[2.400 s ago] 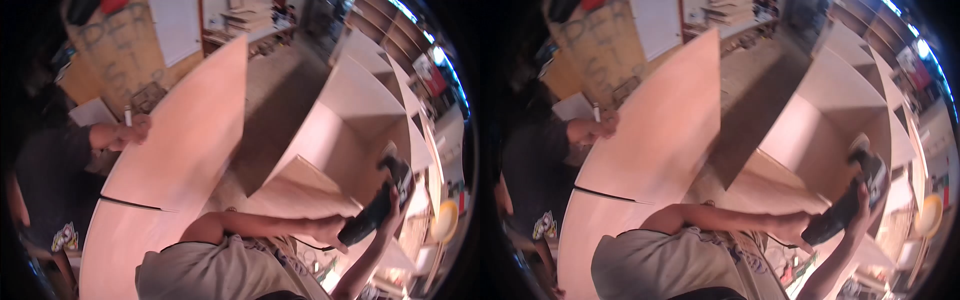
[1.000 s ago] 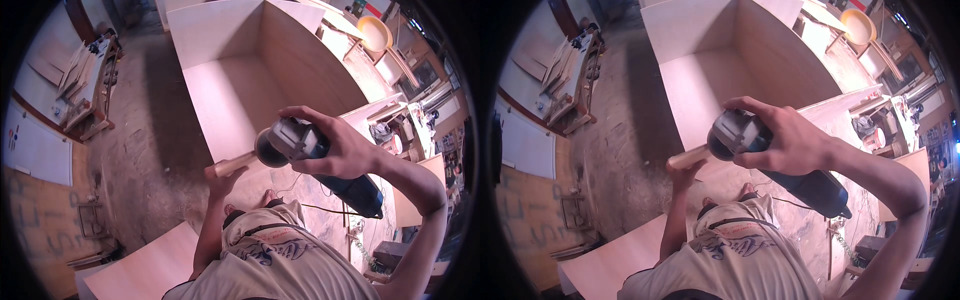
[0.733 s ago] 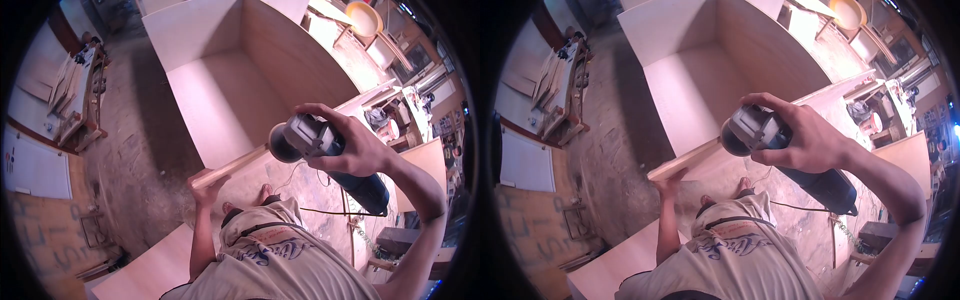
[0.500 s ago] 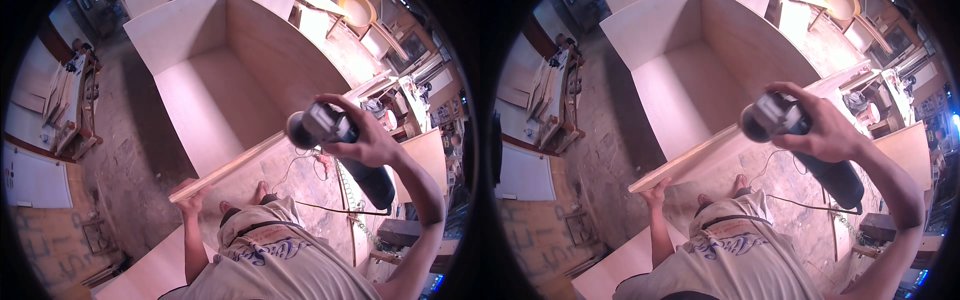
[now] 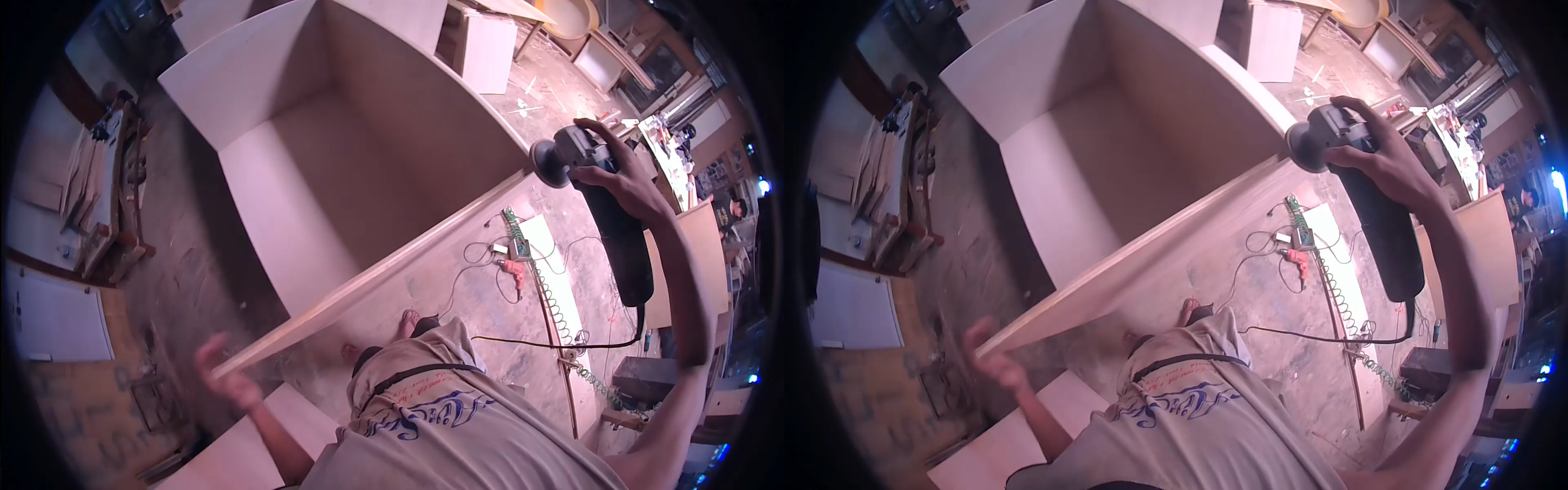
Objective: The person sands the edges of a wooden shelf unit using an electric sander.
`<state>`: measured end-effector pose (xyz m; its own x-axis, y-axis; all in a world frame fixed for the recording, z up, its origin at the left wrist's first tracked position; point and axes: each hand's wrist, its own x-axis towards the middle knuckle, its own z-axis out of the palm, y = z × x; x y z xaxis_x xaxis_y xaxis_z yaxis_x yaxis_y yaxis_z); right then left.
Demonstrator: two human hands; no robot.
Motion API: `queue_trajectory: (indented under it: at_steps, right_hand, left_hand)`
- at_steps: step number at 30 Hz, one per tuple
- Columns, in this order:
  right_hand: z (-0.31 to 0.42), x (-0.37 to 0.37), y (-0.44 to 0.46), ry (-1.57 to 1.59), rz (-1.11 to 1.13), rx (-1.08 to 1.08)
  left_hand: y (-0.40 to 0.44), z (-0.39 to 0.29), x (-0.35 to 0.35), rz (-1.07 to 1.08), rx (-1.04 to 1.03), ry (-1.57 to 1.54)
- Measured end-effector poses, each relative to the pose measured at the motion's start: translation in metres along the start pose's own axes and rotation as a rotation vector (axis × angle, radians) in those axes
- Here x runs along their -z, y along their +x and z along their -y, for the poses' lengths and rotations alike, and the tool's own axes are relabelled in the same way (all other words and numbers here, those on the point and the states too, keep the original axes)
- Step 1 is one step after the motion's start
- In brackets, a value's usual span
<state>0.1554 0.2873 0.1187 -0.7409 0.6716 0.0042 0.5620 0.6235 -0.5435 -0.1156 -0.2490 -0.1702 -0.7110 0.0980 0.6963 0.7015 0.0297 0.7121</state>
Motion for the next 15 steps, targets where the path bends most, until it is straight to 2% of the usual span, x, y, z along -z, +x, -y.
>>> queue_trajectory:
  at_steps: [2,4,6,7,9,10,12,14,15]
  right_hand:
    - [0.003,0.011,-0.009,0.066,-0.062,-0.021]
    - [-0.001,0.020,-0.015,0.146,-0.056,0.024]
    - [-0.002,0.016,-0.019,0.095,-0.032,0.190]
    - [0.001,0.009,-0.022,0.113,-0.002,0.216]
    - [0.007,-0.007,-0.027,0.197,0.077,0.208]
    - [0.015,-0.012,-0.030,0.264,0.153,0.142]
    - [0.023,-0.019,-0.031,0.200,0.227,0.152]
    - [0.038,-0.025,-0.030,0.233,0.305,0.066]
    - [0.037,-0.031,-0.031,0.271,0.314,0.109]
  left_hand:
    - [0.040,-0.048,-0.007,-0.269,-0.259,0.127]
    - [0.060,-0.096,-0.033,-0.269,-0.246,0.115]
    - [0.083,-0.149,-0.093,0.197,-0.195,0.202]
    - [0.097,-0.178,-0.139,0.520,-0.122,0.287]
    - [0.104,-0.175,-0.189,0.867,-0.133,0.439]
    - [0.102,-0.177,-0.199,0.947,-0.030,0.464]
    - [0.102,-0.177,-0.215,1.098,0.166,0.512]
    - [0.109,-0.178,-0.219,1.214,0.292,0.619]
    - [0.111,-0.178,-0.219,1.266,0.356,0.670]
